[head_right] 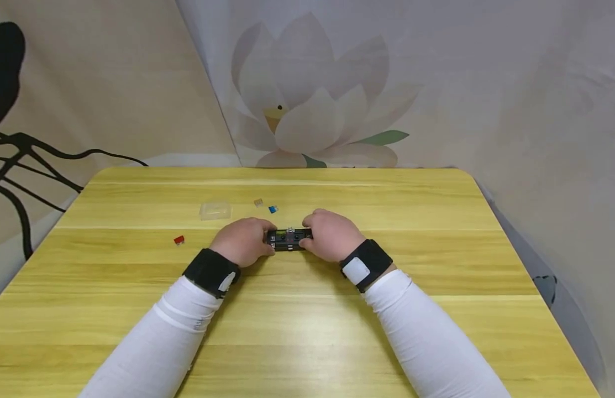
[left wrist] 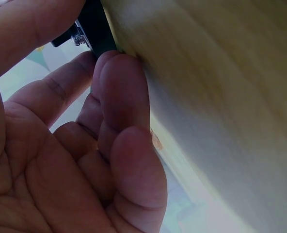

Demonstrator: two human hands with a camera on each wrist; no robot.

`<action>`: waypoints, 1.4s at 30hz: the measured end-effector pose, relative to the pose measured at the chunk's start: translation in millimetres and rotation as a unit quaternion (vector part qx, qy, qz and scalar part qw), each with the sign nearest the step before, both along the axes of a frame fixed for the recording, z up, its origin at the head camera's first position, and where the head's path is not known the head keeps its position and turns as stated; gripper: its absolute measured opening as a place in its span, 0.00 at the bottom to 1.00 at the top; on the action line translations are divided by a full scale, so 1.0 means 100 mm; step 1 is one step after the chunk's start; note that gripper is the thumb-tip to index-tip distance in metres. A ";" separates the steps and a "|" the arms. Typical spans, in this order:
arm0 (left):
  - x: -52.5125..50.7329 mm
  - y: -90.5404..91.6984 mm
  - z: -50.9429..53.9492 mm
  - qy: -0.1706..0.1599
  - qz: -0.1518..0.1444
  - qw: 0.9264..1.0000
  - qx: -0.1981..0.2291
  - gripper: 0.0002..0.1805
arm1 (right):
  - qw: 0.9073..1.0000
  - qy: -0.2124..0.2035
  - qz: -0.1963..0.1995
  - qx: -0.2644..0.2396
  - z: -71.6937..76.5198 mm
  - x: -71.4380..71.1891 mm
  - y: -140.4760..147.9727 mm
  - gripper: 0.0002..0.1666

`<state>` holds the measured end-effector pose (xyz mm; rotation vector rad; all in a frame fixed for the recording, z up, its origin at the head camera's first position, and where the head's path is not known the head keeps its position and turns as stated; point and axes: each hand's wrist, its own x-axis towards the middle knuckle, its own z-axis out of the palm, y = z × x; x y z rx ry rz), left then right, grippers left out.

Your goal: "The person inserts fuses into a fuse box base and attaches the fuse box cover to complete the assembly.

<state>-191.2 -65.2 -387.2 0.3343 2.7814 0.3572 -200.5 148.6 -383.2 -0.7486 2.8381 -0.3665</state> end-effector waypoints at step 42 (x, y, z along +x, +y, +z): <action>0.02 0.00 0.01 0.021 -0.010 1.000 -0.011 0.23 | 0.986 0.029 0.107 0.126 0.00 -0.89 -0.92 0.10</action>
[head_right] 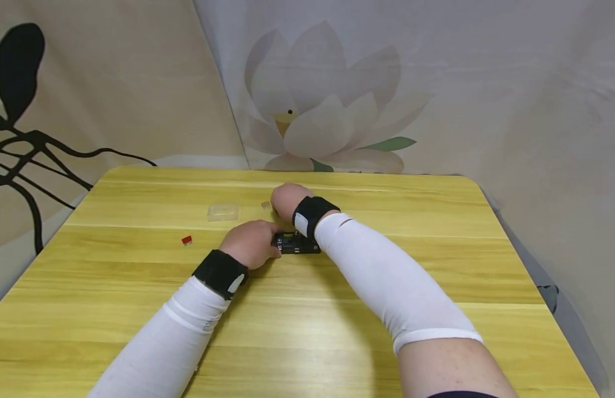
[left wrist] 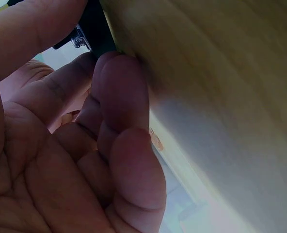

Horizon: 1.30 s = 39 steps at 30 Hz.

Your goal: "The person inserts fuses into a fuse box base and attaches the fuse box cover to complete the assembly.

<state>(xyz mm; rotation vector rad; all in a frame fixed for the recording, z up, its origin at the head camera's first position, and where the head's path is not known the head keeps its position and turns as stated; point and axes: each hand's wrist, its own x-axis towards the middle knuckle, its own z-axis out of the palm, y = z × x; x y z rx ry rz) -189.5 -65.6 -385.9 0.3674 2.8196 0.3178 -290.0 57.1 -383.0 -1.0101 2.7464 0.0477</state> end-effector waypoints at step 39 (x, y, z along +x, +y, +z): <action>0.01 0.00 0.01 0.000 -0.003 1.000 0.002 0.27 | 0.968 -0.084 -0.093 -0.215 0.24 0.51 0.72 0.09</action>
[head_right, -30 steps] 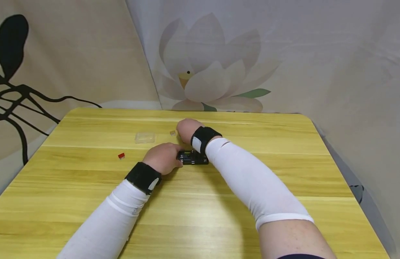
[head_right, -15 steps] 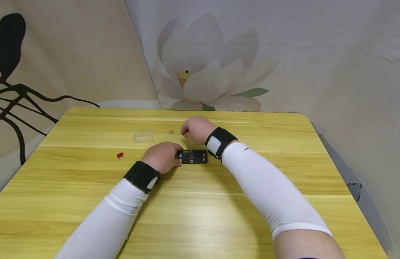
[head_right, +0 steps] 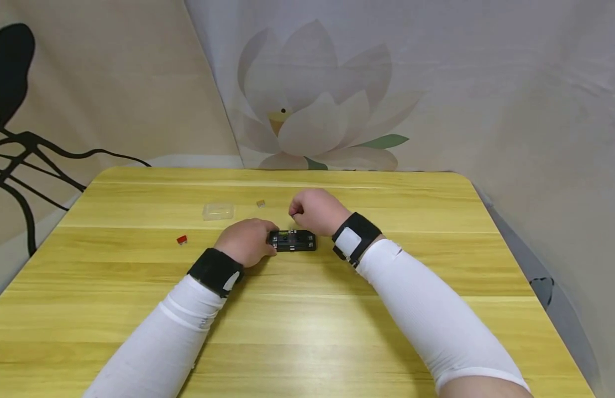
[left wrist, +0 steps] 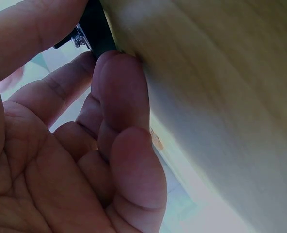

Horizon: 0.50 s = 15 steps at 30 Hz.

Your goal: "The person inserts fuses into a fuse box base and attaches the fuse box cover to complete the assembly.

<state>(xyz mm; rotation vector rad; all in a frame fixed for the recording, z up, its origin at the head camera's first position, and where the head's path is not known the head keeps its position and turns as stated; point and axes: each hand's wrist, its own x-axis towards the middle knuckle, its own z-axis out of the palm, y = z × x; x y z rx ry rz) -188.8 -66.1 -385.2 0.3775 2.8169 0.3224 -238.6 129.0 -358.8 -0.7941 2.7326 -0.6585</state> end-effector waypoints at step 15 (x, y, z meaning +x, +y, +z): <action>-0.01 0.01 -0.02 0.007 0.003 1.000 0.007 0.26 | 0.999 -0.015 -0.020 0.028 -0.15 0.19 0.04 0.05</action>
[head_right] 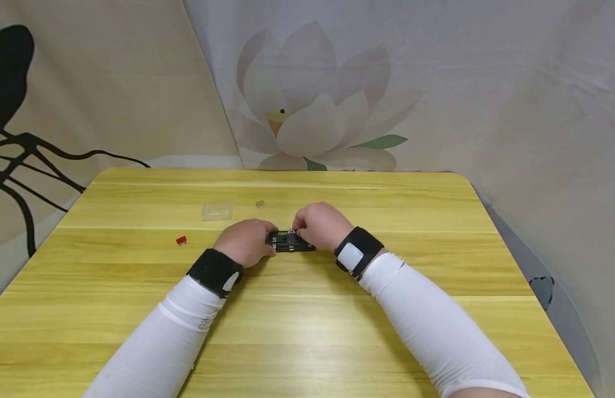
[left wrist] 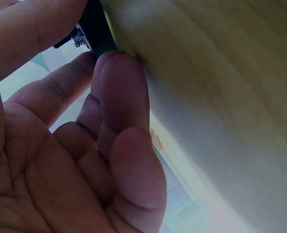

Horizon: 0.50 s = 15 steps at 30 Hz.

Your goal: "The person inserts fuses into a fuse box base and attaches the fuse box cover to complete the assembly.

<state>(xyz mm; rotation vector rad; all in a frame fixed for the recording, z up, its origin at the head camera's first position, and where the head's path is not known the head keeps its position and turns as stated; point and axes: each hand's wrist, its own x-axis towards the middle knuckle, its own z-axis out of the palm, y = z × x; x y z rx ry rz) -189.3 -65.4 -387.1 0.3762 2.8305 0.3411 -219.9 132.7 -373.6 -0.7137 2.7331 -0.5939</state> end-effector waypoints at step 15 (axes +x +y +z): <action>-0.01 0.00 -0.01 -0.003 0.002 1.000 -0.001 0.26 | 0.998 0.048 0.019 0.023 -0.07 0.02 -0.01 0.05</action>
